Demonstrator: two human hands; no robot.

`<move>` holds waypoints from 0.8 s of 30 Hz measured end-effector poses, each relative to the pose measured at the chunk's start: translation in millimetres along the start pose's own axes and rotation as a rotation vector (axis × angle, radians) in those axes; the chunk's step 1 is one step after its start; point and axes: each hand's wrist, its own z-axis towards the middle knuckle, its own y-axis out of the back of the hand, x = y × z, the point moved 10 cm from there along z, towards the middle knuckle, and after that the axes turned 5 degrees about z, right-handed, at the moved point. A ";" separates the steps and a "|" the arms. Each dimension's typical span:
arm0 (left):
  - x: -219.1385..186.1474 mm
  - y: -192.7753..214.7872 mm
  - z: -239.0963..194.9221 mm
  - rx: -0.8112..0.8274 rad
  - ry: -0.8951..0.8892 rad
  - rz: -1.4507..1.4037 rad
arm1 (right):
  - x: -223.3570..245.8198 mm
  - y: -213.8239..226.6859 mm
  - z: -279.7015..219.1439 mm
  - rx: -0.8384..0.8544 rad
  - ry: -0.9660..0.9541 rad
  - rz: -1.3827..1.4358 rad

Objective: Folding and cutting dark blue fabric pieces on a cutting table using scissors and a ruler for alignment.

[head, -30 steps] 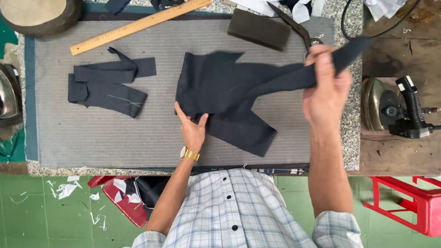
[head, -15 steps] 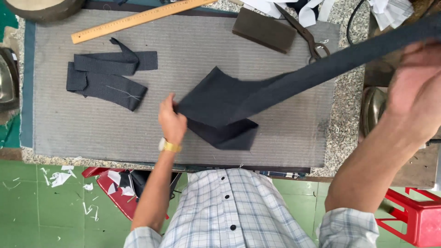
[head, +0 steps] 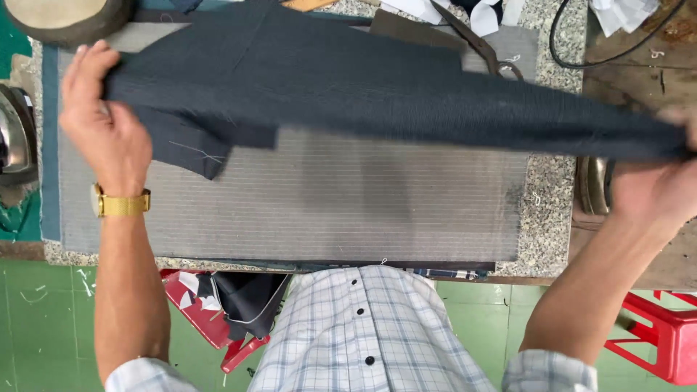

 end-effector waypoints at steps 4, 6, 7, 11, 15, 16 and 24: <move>-1.6 -54.8 -26.9 0.236 -0.164 0.124 | -33.7 28.7 -51.6 -0.188 0.085 -0.092; 0.6 -90.6 -59.0 0.311 -0.258 0.133 | -52.0 40.5 -76.4 -0.283 0.086 -0.204; 19.4 -118.9 -84.9 0.428 -0.216 0.237 | -65.2 40.0 -89.9 -0.334 -0.016 -0.332; 56.4 -182.9 -170.5 0.598 -0.185 0.350 | -106.4 98.4 -126.9 -0.453 -0.128 -0.397; 48.9 -191.5 -193.8 0.653 -0.145 0.397 | -102.1 115.1 -152.6 -0.492 -0.151 -0.447; 46.6 -191.1 -198.0 0.650 -0.147 0.396 | -99.0 117.6 -155.9 -0.490 -0.146 -0.479; -0.8 -189.9 -209.5 0.578 -0.174 0.352 | -43.0 127.3 -189.2 -0.789 -0.183 -0.848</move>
